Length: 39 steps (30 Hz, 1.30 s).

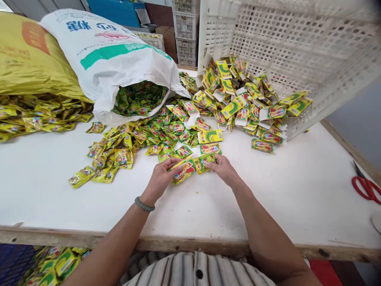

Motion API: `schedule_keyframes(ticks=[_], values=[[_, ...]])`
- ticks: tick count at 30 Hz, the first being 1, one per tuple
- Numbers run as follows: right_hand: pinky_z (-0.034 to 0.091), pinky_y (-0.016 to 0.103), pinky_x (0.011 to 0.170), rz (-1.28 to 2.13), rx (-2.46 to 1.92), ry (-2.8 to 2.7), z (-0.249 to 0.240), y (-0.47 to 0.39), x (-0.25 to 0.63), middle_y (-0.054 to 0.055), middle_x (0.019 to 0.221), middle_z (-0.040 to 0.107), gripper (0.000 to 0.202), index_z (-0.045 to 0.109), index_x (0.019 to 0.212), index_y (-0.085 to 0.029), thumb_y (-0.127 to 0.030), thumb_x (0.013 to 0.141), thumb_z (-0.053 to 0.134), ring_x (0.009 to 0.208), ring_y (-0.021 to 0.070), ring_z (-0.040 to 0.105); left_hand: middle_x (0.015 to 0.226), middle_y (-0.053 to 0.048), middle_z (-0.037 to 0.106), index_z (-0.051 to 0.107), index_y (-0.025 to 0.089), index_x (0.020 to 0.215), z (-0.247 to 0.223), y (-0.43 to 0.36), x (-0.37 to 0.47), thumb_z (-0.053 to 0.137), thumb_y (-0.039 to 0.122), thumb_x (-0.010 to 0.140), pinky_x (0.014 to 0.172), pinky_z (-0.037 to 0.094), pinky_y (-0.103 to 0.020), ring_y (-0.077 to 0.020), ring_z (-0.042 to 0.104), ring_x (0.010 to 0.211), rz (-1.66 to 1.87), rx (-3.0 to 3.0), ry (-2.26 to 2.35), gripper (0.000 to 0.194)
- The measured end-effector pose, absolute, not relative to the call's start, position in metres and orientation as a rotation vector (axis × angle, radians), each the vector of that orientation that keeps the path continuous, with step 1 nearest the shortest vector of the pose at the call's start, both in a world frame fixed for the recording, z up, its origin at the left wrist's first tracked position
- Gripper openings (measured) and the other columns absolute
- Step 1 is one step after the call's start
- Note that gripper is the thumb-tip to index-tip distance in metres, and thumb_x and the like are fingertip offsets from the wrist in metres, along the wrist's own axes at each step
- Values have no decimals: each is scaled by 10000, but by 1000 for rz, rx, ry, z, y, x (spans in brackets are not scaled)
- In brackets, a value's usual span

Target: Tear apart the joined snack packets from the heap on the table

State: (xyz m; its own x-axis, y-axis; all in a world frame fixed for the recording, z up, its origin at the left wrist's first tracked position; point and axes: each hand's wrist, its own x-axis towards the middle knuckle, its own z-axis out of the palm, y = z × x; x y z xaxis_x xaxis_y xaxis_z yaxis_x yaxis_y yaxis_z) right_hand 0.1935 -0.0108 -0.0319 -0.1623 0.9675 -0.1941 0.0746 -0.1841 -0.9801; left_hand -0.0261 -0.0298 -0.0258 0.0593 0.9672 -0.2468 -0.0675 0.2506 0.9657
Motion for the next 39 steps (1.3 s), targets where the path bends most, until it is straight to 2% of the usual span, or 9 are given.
schedule_keyframes(ticks=[3, 7, 13, 17, 22, 27, 31, 35, 39], values=[[497, 310, 715, 1465, -1313, -1358, -29, -12, 196, 31, 913, 709, 389, 652, 956, -185, -452, 689, 743, 827, 196, 633, 919, -41, 743, 701, 162, 922, -24, -29, -29, 852, 432, 590, 728, 533, -286, -180, 672, 798, 953, 1018, 1193, 454], [490, 308, 717, 1341, -1333, -1430, -26, -11, 201, 21, 862, 698, 367, 667, 981, -188, -439, 717, 716, 814, 196, 615, 916, -33, 747, 709, 167, 885, -23, -28, -32, 871, 389, 568, 722, 535, -275, -172, 676, 773, 866, 1024, 1135, 420], [441, 271, 646, 1265, -1372, -1514, -23, -17, 189, 7, 779, 654, 273, 647, 852, -179, -425, 738, 676, 724, 163, 552, 826, -13, 758, 660, 176, 958, -23, -30, -26, 888, 338, 551, 643, 525, -249, -154, 684, 695, 762, 877, 1077, 494], [407, 256, 605, 1311, -1355, -1520, -24, -19, 185, -10, 735, 615, 243, 627, 806, -178, -409, 742, 664, 680, 143, 514, 749, -7, 746, 647, 169, 906, -25, -33, -21, 893, 340, 533, 602, 520, -265, -167, 681, 644, 774, 845, 1094, 478], [386, 250, 580, 1285, -1398, -1571, -20, -20, 185, -20, 692, 594, 211, 655, 807, -191, -384, 724, 674, 667, 144, 485, 773, -17, 744, 676, 158, 872, -23, -35, -19, 881, 359, 549, 633, 525, -278, -171, 682, 665, 854, 918, 1104, 432], [347, 256, 564, 1220, -1501, -1683, -17, -25, 177, -34, 634, 516, 175, 603, 702, -192, -349, 718, 679, 599, 122, 430, 785, -22, 752, 674, 154, 918, -26, -36, -19, 889, 316, 539, 658, 537, -273, -173, 695, 700, 805, 941, 1030, 465], [417, 277, 644, 1249, -1390, -1484, -21, -26, 176, -4, 798, 596, 331, 615, 935, -201, -429, 711, 702, 687, 143, 513, 810, -25, 762, 664, 153, 927, -28, -34, -18, 894, 309, 533, 681, 555, -290, -177, 708, 703, 846, 848, 1031, 482], [411, 294, 641, 1114, -1384, -1490, -22, -25, 175, 28, 783, 600, 277, 631, 747, -195, -470, 755, 668, 742, 173, 540, 806, -24, 767, 661, 151, 906, -26, -32, -17, 905, 280, 512, 667, 557, -283, -174, 710, 686, 944, 736, 1045, 481], [442, 339, 748, 996, -1385, -1608, -25, -25, 171, 75, 1007, 628, 283, 689, 706, -223, -499, 765, 670, 1025, 244, 531, 821, -32, 769, 665, 148, 899, -24, -33, -18, 905, 263, 509, 677, 562, -293, -183, 714, 694, 960, 714, 1035, 473]])
